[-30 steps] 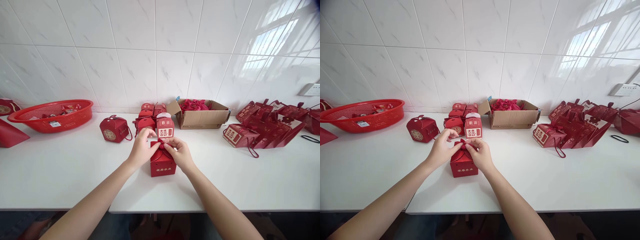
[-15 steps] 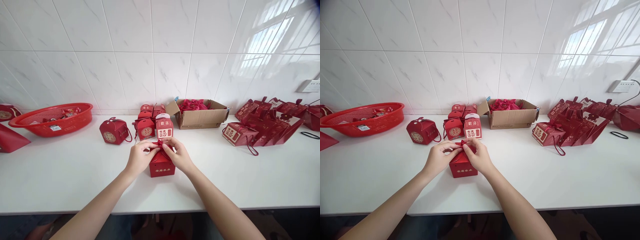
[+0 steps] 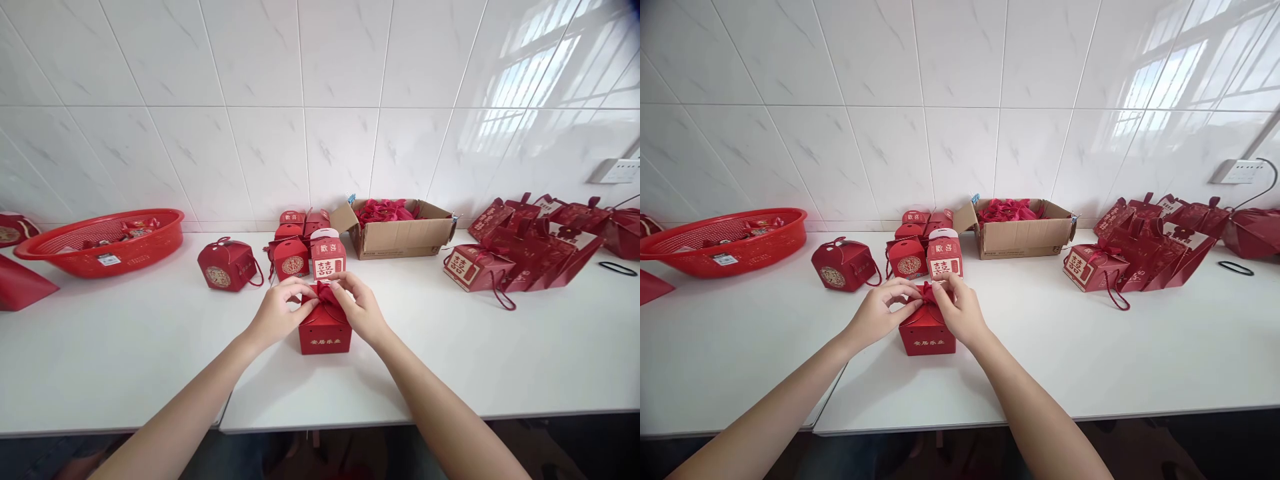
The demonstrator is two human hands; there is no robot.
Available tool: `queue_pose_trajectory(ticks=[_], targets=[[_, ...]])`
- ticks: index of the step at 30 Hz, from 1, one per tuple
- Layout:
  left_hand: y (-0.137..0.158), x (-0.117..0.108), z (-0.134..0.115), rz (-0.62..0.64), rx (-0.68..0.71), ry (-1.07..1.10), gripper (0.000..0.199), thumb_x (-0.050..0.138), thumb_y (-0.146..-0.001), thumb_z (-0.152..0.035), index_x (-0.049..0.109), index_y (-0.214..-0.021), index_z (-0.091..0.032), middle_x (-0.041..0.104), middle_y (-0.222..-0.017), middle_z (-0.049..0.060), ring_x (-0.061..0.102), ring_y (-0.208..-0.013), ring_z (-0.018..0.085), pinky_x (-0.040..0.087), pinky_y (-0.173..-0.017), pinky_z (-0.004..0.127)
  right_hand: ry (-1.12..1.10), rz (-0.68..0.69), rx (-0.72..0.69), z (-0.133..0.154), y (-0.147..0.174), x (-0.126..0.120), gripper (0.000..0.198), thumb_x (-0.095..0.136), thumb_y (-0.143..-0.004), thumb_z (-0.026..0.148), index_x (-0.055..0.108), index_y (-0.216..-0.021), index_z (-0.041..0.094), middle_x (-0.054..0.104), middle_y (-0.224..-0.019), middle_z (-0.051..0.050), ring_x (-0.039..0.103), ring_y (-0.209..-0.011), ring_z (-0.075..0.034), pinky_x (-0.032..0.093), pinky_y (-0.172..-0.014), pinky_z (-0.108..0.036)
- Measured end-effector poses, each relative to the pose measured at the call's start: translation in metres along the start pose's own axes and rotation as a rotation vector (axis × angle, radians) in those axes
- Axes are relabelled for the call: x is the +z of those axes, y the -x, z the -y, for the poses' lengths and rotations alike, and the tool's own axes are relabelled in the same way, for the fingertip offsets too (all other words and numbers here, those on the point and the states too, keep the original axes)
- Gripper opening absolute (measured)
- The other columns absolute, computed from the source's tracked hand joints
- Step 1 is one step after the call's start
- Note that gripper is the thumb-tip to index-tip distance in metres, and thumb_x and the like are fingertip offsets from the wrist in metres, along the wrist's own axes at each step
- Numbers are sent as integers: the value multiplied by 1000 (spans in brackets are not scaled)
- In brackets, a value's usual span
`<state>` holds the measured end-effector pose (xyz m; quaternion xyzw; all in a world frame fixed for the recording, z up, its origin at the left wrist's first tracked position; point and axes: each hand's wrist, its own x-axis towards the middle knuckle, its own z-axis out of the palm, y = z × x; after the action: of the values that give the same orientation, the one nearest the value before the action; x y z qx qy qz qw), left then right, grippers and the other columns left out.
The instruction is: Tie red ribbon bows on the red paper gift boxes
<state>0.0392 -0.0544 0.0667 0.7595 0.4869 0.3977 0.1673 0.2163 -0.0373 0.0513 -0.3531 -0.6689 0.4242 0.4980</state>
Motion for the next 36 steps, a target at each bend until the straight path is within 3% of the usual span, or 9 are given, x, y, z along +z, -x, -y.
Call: queue_pose_trajectory(ticks=[6,16,22,28,33,36], targets=[[3,5,-3,-53,-12,-42,16,60,-81,-31,72,-87,-21,66,-99,6,64,-92,20,55,-80,33,161,21,-113,-1,0,0,15,58,-80,25,61,-95,23,70,-98,-3,65,-91,-18,48,-88,-36],[-1,9,-3,-94,-9,-109,17,62,-80,-34,74,-85,-23,71,-96,6,67,-88,21,56,-80,34,-8,27,15,-5,-4,0,19,52,-83,24,65,-98,21,73,-98,-5,68,-91,-18,53,-79,-32],[0,10,-3,-128,-11,-157,16,60,-81,-28,75,-78,-24,75,-89,3,68,-87,22,56,-80,35,47,28,27,1,-1,1,25,56,-83,28,68,-104,21,71,-109,-6,65,-103,-21,50,-92,-37],[-9,12,3,-144,-101,-93,19,59,-79,-33,74,-78,-22,75,-89,3,69,-84,23,56,-77,34,-5,1,82,-1,-1,-1,32,56,-83,33,67,-111,21,68,-116,-6,63,-109,-25,51,-93,-40],[-29,11,10,-65,-115,-6,20,61,-76,-36,73,-78,-21,75,-87,4,69,-83,22,56,-79,34,88,-65,55,-6,-4,-1,34,57,-82,32,65,-114,25,69,-113,-6,63,-109,-26,46,-96,-47],[-39,9,11,-46,-106,-22,17,62,-75,-34,73,-76,-21,74,-87,4,69,-83,22,56,-79,34,174,-98,7,-7,-5,0,36,55,-82,31,63,-118,27,69,-114,-6,62,-109,-27,34,-103,-58]])
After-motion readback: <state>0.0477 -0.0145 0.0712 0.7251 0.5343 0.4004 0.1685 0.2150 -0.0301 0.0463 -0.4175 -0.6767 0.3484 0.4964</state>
